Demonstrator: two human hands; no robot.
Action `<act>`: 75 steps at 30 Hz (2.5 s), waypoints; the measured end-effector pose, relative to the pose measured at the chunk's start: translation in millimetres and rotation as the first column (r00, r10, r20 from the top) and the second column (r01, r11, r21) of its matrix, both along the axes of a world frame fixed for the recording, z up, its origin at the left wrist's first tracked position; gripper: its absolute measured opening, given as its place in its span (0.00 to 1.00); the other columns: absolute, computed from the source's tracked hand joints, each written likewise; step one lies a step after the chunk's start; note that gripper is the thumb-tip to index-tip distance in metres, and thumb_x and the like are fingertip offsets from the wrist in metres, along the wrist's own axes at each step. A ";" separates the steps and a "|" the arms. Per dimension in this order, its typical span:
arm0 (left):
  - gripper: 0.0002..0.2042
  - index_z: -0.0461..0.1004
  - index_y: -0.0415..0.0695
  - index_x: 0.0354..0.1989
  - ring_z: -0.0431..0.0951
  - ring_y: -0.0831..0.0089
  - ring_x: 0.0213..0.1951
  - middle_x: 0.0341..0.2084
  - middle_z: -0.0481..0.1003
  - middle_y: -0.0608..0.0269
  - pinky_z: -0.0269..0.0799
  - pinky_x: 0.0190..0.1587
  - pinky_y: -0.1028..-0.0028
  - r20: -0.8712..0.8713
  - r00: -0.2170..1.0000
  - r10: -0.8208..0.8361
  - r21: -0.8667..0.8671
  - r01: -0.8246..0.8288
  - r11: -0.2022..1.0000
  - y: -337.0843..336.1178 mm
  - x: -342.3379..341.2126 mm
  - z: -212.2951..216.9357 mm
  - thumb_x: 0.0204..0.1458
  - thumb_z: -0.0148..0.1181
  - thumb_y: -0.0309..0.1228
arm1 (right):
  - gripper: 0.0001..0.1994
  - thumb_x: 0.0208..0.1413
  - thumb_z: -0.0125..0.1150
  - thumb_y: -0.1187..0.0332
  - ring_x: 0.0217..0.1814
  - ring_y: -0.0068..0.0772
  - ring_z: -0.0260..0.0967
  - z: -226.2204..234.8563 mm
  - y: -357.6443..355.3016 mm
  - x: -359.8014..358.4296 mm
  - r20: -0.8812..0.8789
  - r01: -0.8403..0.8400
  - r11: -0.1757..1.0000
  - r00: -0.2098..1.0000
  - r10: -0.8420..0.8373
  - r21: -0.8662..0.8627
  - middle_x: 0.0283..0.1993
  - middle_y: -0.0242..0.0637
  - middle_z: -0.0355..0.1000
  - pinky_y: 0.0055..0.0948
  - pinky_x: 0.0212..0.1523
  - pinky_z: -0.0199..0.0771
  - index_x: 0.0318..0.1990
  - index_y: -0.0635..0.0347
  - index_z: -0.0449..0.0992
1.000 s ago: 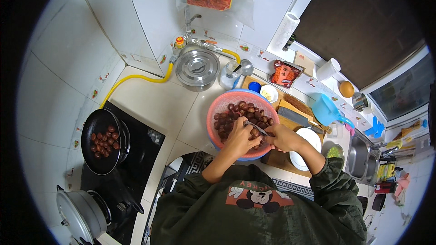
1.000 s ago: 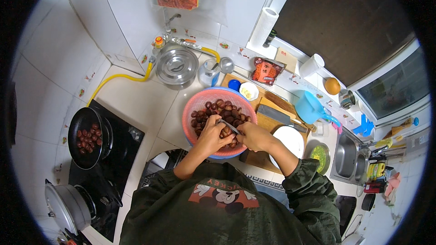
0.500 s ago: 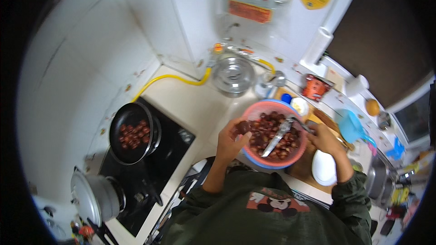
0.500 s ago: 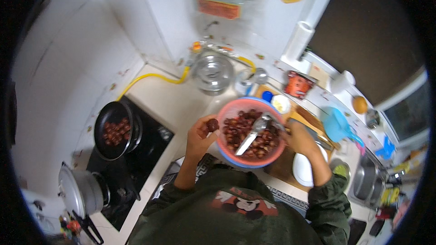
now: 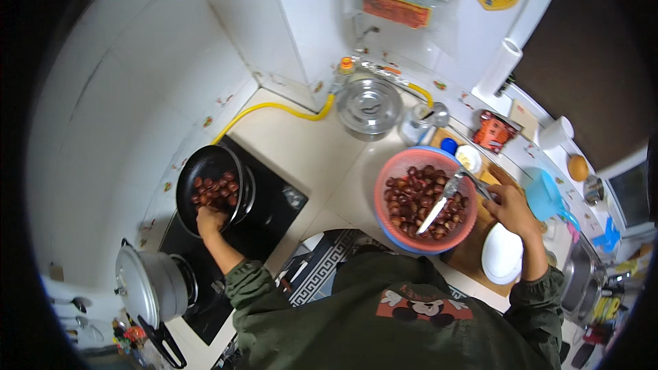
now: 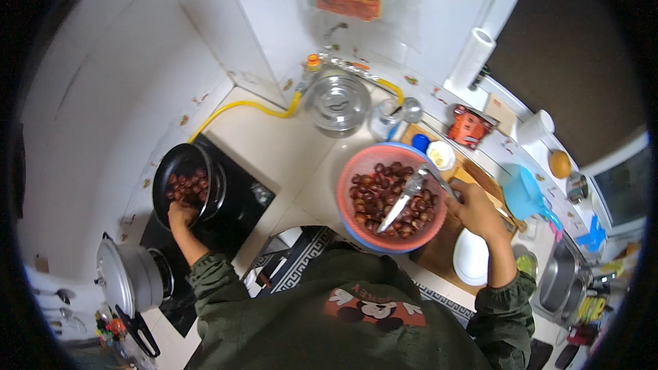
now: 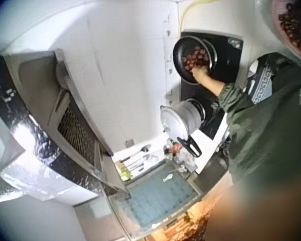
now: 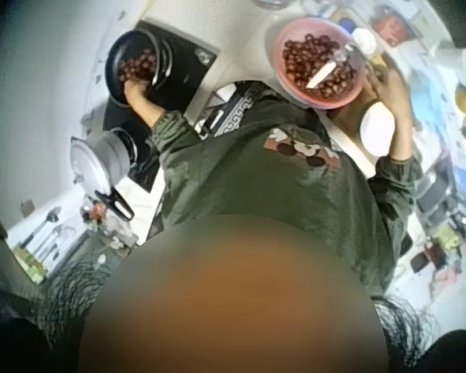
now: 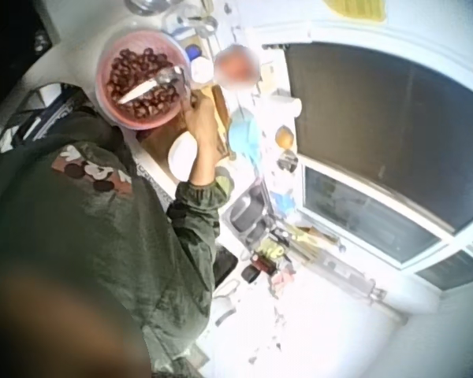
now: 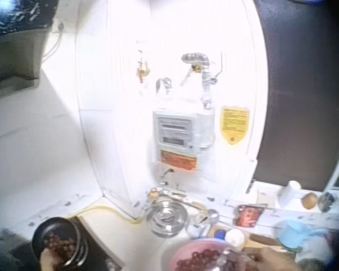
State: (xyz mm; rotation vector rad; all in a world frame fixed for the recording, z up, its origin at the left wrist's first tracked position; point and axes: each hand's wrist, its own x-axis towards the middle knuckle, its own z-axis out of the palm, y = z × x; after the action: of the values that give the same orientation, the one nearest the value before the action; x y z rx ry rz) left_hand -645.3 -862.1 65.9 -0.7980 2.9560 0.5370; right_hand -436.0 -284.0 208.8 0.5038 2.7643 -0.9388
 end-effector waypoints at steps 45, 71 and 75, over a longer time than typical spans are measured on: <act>0.17 0.72 0.40 0.37 0.70 0.61 0.39 0.40 0.65 0.54 0.71 0.36 0.71 -0.695 0.432 -0.575 0.499 0.866 0.048 431.7 142.3 -10.2 0.34 0.66 0.23 | 0.09 0.41 0.56 0.73 0.36 0.49 0.73 12.4 -25.5 -54.4 0.415 -0.381 0.868 0.879 0.234 0.319 0.31 0.51 0.73 0.40 0.35 0.74 0.31 0.65 0.77; 0.18 0.62 0.37 0.47 0.75 0.76 0.35 0.34 0.74 0.59 0.71 0.33 0.79 -0.258 0.850 -0.459 0.950 0.136 -0.282 441.7 156.5 -49.6 0.47 0.57 0.18 | 0.07 0.40 0.60 0.73 0.37 0.46 0.74 3.4 -46.2 -80.7 0.498 -0.510 0.769 0.817 0.292 0.385 0.32 0.47 0.74 0.38 0.34 0.74 0.29 0.64 0.77; 0.14 0.67 0.40 0.42 0.75 0.76 0.36 0.34 0.74 0.62 0.71 0.37 0.78 -0.176 0.795 -0.580 0.926 -0.066 -0.372 443.3 157.4 -47.9 0.45 0.57 0.17 | 0.07 0.41 0.60 0.72 0.35 0.46 0.74 7.7 -49.2 -74.0 0.443 -0.489 0.764 0.846 0.297 0.421 0.30 0.47 0.74 0.38 0.32 0.74 0.28 0.64 0.77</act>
State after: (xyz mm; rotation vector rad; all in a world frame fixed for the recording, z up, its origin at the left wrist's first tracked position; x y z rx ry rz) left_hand -487.9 -418.9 17.9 0.1929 1.0384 1.9438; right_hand -510.0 -333.1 216.6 0.1042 2.5935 0.0230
